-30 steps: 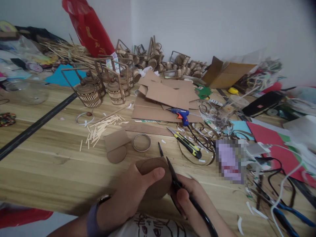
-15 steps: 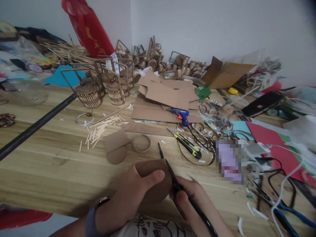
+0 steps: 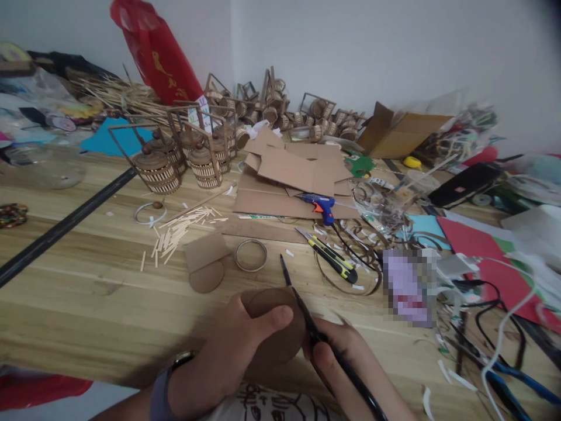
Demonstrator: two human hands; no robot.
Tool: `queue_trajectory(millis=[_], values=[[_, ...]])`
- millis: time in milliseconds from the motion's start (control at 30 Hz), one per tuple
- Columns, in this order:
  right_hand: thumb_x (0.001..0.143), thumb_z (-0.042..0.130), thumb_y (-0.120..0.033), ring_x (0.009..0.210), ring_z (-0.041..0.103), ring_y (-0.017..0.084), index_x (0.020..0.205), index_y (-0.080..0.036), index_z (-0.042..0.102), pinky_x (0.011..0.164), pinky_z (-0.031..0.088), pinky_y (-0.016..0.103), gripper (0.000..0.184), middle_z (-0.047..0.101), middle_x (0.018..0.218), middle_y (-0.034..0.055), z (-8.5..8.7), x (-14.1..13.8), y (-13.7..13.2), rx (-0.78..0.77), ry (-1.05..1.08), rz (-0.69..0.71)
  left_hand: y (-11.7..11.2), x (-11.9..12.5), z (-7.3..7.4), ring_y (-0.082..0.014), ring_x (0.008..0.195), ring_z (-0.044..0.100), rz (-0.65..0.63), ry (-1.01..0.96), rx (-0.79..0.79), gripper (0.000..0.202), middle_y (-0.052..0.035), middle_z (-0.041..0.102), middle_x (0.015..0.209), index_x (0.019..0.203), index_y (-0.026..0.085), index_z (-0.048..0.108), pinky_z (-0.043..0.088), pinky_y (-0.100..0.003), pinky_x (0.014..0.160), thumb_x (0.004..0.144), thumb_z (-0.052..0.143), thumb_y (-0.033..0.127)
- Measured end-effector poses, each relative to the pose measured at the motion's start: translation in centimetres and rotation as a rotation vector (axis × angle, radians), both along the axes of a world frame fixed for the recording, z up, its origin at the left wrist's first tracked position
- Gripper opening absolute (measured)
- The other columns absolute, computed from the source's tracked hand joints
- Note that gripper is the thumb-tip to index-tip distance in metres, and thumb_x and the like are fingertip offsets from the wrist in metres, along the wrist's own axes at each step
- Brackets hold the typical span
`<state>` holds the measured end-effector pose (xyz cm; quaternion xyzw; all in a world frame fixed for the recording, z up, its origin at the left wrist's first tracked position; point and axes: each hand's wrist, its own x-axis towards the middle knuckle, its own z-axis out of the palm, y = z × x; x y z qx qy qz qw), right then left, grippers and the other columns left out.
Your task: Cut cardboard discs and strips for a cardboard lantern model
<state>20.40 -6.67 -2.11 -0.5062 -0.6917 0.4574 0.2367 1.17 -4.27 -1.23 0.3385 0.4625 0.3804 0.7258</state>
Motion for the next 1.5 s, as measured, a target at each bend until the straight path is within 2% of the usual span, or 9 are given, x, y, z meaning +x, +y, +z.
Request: queue_trajectory(millis=[367,600,800,1067,1367,1500], values=[[0.087,0.029,-0.089,0.054,0.037,0.013,0.070,-0.022,0.047,0.050,0.026,0.026,0.071,0.040,0.060,-0.0038,-0.5,0.6,-0.3,-0.041,0.022,0.014,-0.1,0.0,-0.2,-0.0340,0.112,0.071,0.007,0.022,0.022,0.040,-0.0101,0.079,0.114,0.107,0.021,0.078,0.053,-0.043,0.098,0.075,0.081,0.045],[0.083,0.028,-0.092,0.055,0.043,0.013,0.074,-0.020,0.057,0.051,0.030,0.025,0.079,0.051,0.063,-0.0013,0.5,0.4,0.1,0.025,0.010,0.003,-0.1,0.0,0.6,-0.0358,0.104,0.073,-0.020,0.115,-0.019,0.038,-0.0108,0.081,0.104,0.101,0.020,0.080,0.058,-0.041,0.085,0.071,0.082,0.044],[0.083,0.030,-0.092,0.057,0.041,0.013,0.072,-0.020,0.052,0.052,0.028,0.025,0.076,0.045,0.064,-0.0024,0.5,0.3,0.4,-0.030,0.020,0.029,0.1,0.1,0.8,-0.0346,0.102,0.074,-0.046,0.073,-0.014,0.034,-0.0093,0.081,0.100,0.098,0.021,0.081,0.058,-0.040,0.084,0.073,0.079,0.042],[0.083,0.030,-0.092,0.056,0.033,0.012,0.068,-0.021,0.046,0.051,0.023,0.027,0.075,0.037,0.061,-0.0042,1.4,-0.4,0.1,-0.029,0.039,-0.019,-0.3,-0.1,0.1,-0.0348,0.101,0.074,0.000,0.104,-0.055,0.041,-0.0108,0.081,0.102,0.106,0.021,0.079,0.057,-0.042,0.084,0.072,0.082,0.043],[0.085,0.029,-0.090,0.057,0.036,0.012,0.068,-0.021,0.045,0.051,0.021,0.028,0.073,0.036,0.061,-0.0039,1.2,-0.2,-0.1,-0.038,0.022,-0.026,-0.2,-0.1,-0.1,-0.0354,0.104,0.072,-0.005,0.157,-0.061,0.047,-0.0116,0.081,0.103,0.107,0.019,0.078,0.056,-0.043,0.087,0.069,0.082,0.048],[0.084,0.030,-0.091,0.057,0.037,0.013,0.070,-0.021,0.046,0.050,0.021,0.026,0.073,0.036,0.061,-0.0041,1.2,0.0,-0.1,-0.080,0.029,-0.015,-0.1,-0.3,-0.4,-0.0366,0.109,0.070,-0.060,0.152,-0.044,0.053,-0.0112,0.079,0.109,0.110,0.019,0.077,0.054,-0.045,0.092,0.067,0.083,0.050]])
